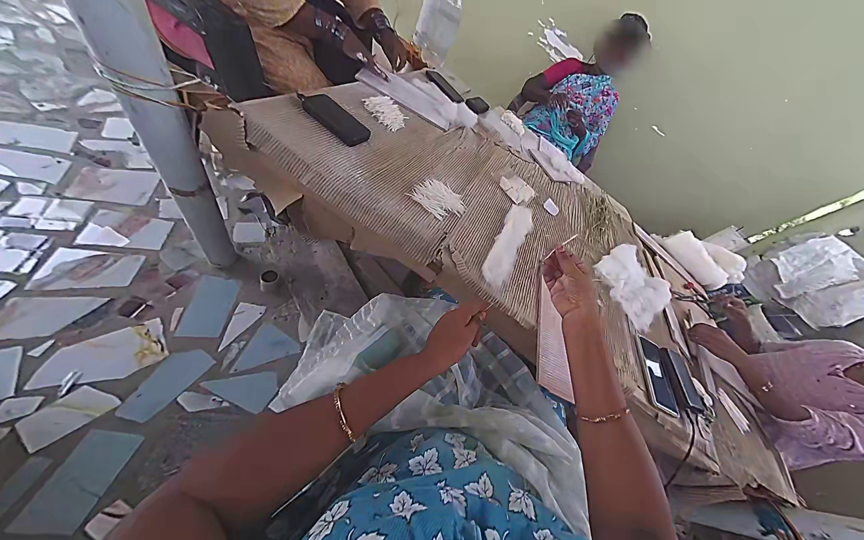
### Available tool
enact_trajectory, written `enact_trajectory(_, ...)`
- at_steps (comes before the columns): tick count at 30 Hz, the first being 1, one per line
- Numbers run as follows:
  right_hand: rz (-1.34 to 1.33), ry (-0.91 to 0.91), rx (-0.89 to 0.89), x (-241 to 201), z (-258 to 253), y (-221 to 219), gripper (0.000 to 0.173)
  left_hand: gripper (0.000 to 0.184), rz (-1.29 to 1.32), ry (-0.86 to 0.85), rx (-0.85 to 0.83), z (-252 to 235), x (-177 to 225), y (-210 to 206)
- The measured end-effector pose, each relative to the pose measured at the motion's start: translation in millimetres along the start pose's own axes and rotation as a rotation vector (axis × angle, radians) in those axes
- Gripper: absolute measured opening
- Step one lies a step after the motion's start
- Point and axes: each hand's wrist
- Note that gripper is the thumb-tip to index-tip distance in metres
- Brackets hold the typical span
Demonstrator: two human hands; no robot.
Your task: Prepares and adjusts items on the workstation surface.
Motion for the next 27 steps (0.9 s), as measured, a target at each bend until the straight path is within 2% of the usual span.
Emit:
enact_trajectory(3,0.144,0.078,-0.047,-18,-36,-12,0.011,0.036,-0.052,0.103,-0.079,-1,-4,1)
enact_trajectory(7,0.778,0.258,-0.312,-20,-78,-63,0.019,0.038,-0.355,0.105,-0.223,0,11,2)
enact_trajectory(9,1.071,0.402,-0.412,-15,-79,-102,0.027,0.037,-0.469,0.068,-0.258,2,18,3)
enact_trajectory(12,1.266,0.617,-0.484,-7,-54,-150,0.027,0.036,-0.510,0.028,-0.262,5,19,4)
enact_trajectory(15,1.374,0.600,-0.533,-2,-45,-178,0.024,0.036,-0.518,0.041,-0.275,6,22,5)
enact_trajectory(18,1.494,0.474,-0.534,-1,-62,-200,0.030,0.036,-0.529,0.049,-0.282,5,23,6)
enact_trajectory(22,1.381,0.497,-0.456,-23,-68,-183,0.029,0.038,-0.534,0.050,-0.267,3,25,8)
enact_trajectory(24,1.334,0.510,-0.407,-37,-68,-154,0.030,0.038,-0.510,0.019,-0.230,2,22,9)
enact_trajectory(27,1.235,0.478,-0.297,-50,-67,-90,0.028,0.039,-0.343,-0.058,-0.097,-3,18,18)
Point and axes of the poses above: each hand's wrist, its own z-axis away from the middle knuckle, its own y-axis out of the back of the hand, x = y × z, and after that the axes turned 7 degrees about z, right-handed
